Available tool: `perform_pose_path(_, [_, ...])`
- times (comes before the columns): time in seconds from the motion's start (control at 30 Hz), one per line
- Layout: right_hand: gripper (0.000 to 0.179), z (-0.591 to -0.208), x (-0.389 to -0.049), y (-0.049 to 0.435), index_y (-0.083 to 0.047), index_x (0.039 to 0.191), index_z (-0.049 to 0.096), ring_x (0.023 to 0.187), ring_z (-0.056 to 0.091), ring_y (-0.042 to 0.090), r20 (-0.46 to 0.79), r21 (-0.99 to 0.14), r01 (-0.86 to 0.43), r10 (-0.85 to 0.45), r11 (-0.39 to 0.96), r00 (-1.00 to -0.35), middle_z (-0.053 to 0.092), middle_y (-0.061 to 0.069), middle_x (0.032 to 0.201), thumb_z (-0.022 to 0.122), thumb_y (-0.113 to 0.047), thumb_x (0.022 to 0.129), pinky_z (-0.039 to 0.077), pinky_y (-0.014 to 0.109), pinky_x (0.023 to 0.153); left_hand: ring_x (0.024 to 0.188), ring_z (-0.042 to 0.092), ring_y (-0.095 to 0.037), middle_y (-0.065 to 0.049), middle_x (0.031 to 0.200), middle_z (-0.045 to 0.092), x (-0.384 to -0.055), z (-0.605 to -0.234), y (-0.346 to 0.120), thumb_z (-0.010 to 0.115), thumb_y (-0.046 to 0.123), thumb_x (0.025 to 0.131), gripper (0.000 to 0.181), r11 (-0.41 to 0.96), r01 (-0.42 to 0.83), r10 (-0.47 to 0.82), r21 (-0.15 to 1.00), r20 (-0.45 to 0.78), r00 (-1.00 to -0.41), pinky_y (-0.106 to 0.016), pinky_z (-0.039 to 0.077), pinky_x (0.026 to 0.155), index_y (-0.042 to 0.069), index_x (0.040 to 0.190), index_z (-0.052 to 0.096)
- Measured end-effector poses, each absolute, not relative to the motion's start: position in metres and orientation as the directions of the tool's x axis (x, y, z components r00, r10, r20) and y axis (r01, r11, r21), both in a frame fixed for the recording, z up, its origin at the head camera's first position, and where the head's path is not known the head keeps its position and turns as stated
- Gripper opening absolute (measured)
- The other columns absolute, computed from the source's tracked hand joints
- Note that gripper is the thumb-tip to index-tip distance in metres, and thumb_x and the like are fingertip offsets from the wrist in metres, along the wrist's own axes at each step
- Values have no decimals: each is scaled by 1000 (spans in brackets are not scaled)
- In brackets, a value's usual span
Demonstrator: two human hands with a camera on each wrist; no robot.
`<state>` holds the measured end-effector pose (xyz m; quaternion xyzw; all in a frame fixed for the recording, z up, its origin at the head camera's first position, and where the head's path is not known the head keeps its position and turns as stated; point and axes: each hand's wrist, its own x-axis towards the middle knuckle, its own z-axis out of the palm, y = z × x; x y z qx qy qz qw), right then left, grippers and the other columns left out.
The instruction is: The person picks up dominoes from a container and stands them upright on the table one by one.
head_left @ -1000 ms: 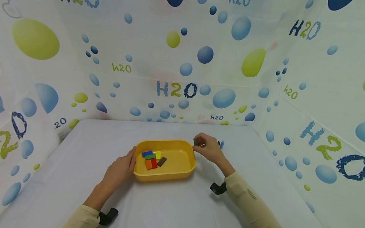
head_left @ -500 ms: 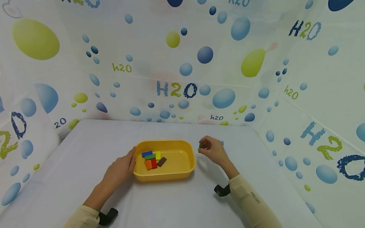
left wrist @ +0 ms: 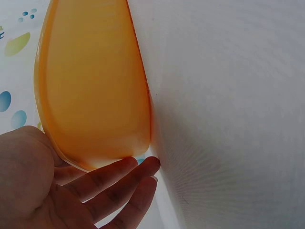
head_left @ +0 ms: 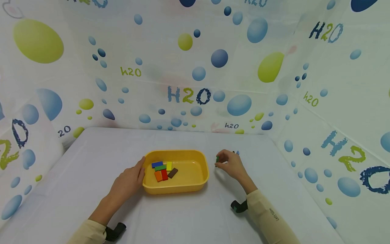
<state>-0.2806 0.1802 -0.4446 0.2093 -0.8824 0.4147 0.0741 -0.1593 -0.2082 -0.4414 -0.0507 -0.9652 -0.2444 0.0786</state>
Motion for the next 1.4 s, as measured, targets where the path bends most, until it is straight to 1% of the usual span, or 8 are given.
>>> perform_pose_path(0.17, [24,-450,-282,183,-3,106,70,84,68,19,289,-709,-417,-304,569,-908,70,0,90,84,-1,86,57,42,81,57,43,-18,-2,67,45,-159,-442,-208,51,15,108,54,876,136,59,463,177,-982,-35,44,55,-10,154,38])
perform_pose_path(0.43, [23,-455,-286,187,-3,105,71,86,69,20,256,-710,-385,-293,590,-921,71,1,91,83,-1,86,56,44,82,57,43,-19,-3,67,44,-160,-441,-208,51,15,108,55,876,132,55,463,175,-983,-34,43,55,-9,155,38])
perform_pose_path(0.7, [21,-464,-289,190,-4,100,71,85,68,19,242,-709,-375,-294,597,-925,70,0,89,84,-1,83,56,42,82,56,41,-18,-3,66,43,-160,-442,-208,51,15,107,55,874,137,60,466,176,-983,-33,41,53,-10,154,38])
perform_pose_path(1.13, [24,-466,-289,191,-3,102,71,82,66,18,235,-704,-370,-292,607,-927,69,1,87,85,0,82,56,39,79,58,44,-19,-3,68,46,-159,-441,-209,51,15,107,55,877,142,61,459,187,-980,-34,45,55,-10,154,38])
perform_pose_path(1.4, [26,-464,-287,191,-3,104,72,82,64,18,191,-702,-340,-294,626,-936,68,0,88,86,-1,82,55,36,78,57,43,-18,-3,67,45,-160,-443,-209,50,15,107,54,872,145,62,468,187,-980,-35,43,55,-10,154,38])
